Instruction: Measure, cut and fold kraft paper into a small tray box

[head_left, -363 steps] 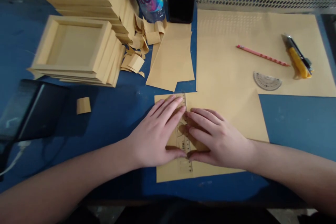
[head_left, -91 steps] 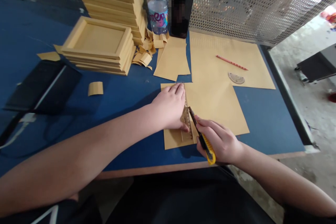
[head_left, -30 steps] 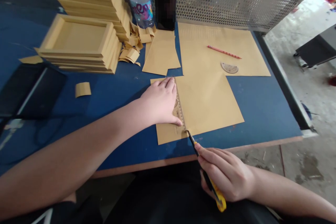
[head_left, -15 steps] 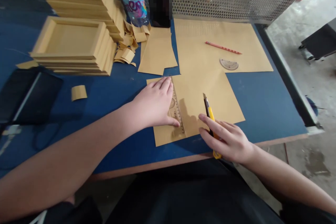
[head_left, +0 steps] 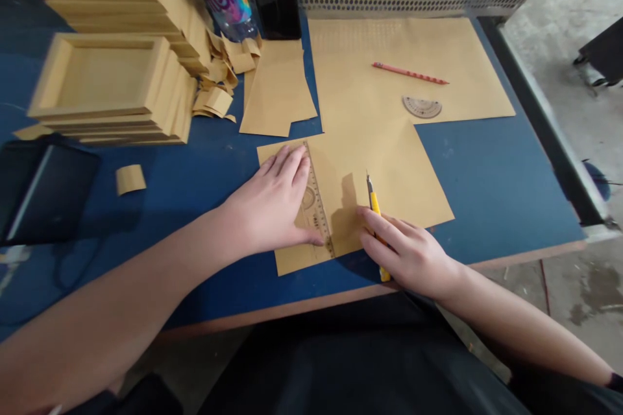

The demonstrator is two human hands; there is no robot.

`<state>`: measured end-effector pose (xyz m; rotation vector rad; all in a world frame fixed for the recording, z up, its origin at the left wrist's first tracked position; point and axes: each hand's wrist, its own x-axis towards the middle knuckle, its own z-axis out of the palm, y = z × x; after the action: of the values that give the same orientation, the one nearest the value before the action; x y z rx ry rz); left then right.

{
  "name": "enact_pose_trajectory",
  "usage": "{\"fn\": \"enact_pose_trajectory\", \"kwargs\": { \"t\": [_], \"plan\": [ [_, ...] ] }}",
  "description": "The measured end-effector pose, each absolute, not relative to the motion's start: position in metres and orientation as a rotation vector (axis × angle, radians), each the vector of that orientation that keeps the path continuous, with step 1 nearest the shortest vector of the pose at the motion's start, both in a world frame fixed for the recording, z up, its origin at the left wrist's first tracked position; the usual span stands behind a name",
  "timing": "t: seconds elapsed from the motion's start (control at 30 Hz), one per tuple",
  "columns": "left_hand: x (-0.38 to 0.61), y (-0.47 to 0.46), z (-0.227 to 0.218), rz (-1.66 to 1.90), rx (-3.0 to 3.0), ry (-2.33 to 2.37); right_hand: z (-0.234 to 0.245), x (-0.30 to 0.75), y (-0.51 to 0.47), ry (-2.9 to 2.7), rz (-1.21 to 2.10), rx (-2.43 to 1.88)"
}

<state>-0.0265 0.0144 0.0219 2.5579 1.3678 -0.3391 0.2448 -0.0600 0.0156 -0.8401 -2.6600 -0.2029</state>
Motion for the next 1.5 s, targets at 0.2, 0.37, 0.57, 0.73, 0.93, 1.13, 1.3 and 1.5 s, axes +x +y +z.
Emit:
{"fn": "enact_pose_trajectory", "kwargs": {
  "t": [0.2, 0.37, 0.57, 0.73, 0.93, 1.13, 1.3, 1.5],
  "plan": [
    [-0.030, 0.010, 0.015, -0.211, 2.549, 1.342, 0.015, 0.245, -0.062, -2.653, -0.140, -0.838],
    [-0.032, 0.011, 0.010, -0.093, 2.539, 1.319, 0.015, 0.244, -0.062, -2.647, -0.112, -0.866],
    [-0.031, 0.012, 0.012, -0.097, 2.507, 1.321, 0.016, 0.243, -0.061, -2.629, -0.118, -0.862],
    [-0.028, 0.011, 0.016, -0.182, 2.531, 1.346, 0.016, 0.244, -0.061, -2.626, -0.109, -0.852],
    [-0.026, 0.010, 0.017, -0.235, 2.546, 1.368, 0.014, 0.243, -0.061, -2.626, -0.133, -0.867],
    [-0.026, 0.011, 0.016, -0.277, 2.531, 1.380, 0.015, 0.242, -0.062, -2.627, -0.151, -0.878],
    [-0.025, 0.011, 0.017, -0.262, 2.499, 1.384, 0.015, 0.242, -0.061, -2.628, -0.161, -0.873],
    [-0.026, 0.012, 0.017, -0.246, 2.491, 1.373, 0.015, 0.241, -0.062, -2.612, -0.118, -0.863]
  ]
}}
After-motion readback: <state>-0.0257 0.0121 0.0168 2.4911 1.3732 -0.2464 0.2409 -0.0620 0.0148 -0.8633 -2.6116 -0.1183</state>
